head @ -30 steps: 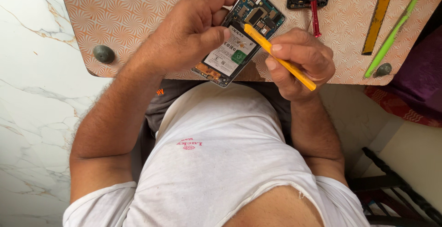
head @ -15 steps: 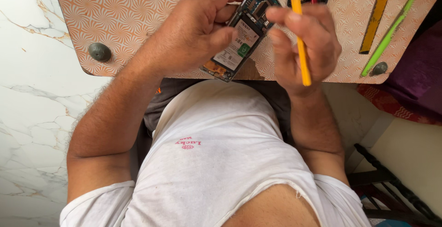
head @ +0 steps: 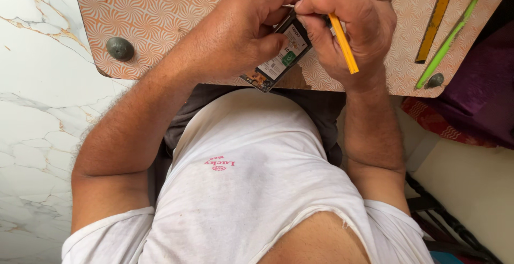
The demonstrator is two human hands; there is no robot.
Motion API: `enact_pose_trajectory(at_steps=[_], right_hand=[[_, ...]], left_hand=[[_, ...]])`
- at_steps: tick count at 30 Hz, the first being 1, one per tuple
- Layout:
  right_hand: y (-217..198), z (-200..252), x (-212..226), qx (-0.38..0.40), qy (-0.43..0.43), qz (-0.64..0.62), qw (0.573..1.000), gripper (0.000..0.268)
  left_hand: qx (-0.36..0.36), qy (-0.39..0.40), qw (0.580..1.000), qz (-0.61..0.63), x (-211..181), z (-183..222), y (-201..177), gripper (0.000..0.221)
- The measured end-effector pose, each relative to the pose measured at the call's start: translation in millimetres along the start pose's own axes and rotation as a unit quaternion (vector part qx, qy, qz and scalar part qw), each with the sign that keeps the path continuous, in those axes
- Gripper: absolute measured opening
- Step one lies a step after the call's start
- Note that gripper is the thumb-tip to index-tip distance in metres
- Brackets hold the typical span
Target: The person uses a yellow plastic pry tool to carefully separate and remove internal components from a disassembled smartphone. They lift a metal shielding plate and disconnect ribbon cables from the motherboard while holding the device over a patterned table.
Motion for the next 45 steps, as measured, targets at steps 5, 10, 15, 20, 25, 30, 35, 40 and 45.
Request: enact_pose_trajectory(at_steps=[5, 10, 15, 20, 25, 30, 35, 40, 45], right_hand=[[0.7, 4.6, 2.0, -0.006, -0.015, 0.028, 0.999, 0.038], [2.1, 6.2, 2.7, -0.003, -0.007, 0.027, 1.0, 0.033], [0.9, 7.8, 2.2, -0.001, 0.011, 0.043, 0.999, 0.028], [-10.5, 16.1, -0.3, -0.022, 0.071, 0.003, 0.997, 0.024], [-9.2, 29.5, -23.8, -0.104, 0.111, -0.215, 0.965, 0.04], [-15.6, 33.2, -35.0, -0.144, 0.114, -0.244, 0.952, 0.047], [-16.4, 34.5, -40.4, -0.186, 0.151, -0.338, 0.91, 0.05], [-8.5, 23.5, -46.9, -0.223, 0.181, -0.466, 0.837, 0.051], [12.7, -1.8, -17.1, -0.22, 0.147, -0.528, 0.807, 0.042]], left_hand=[[0.023, -0.002, 0.999, 0.045, 2.3, 1.1, 2.3, 0.065], [0.028, -0.006, 0.998, 0.062, 5.2, 1.0, 2.1, 0.063], [0.024, -0.011, 0.998, 0.064, 9.0, -3.1, 1.3, 0.058], [0.026, -0.032, 0.996, 0.074, 12.8, -4.3, 2.1, 0.056], [0.033, -0.036, 0.997, 0.063, 10.5, -3.8, 2.9, 0.056], [0.033, -0.048, 0.997, 0.041, 2.1, -6.5, 2.8, 0.058], [0.026, -0.085, 0.996, 0.017, 5.8, -4.0, 1.4, 0.055], [0.024, -0.072, 0.997, 0.032, 2.1, -4.3, 2.4, 0.056], [0.023, -0.07, 0.997, -0.035, 9.0, -3.0, 2.1, 0.054]])
Point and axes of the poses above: each hand's wrist, its own z-axis away from the middle knuckle, its own y-axis out of the palm, x = y × z, the point moved 9 cm from there along -z, towards the middle knuckle, and after that the axes turned 10 degrees about x, right-handed, at the moved point
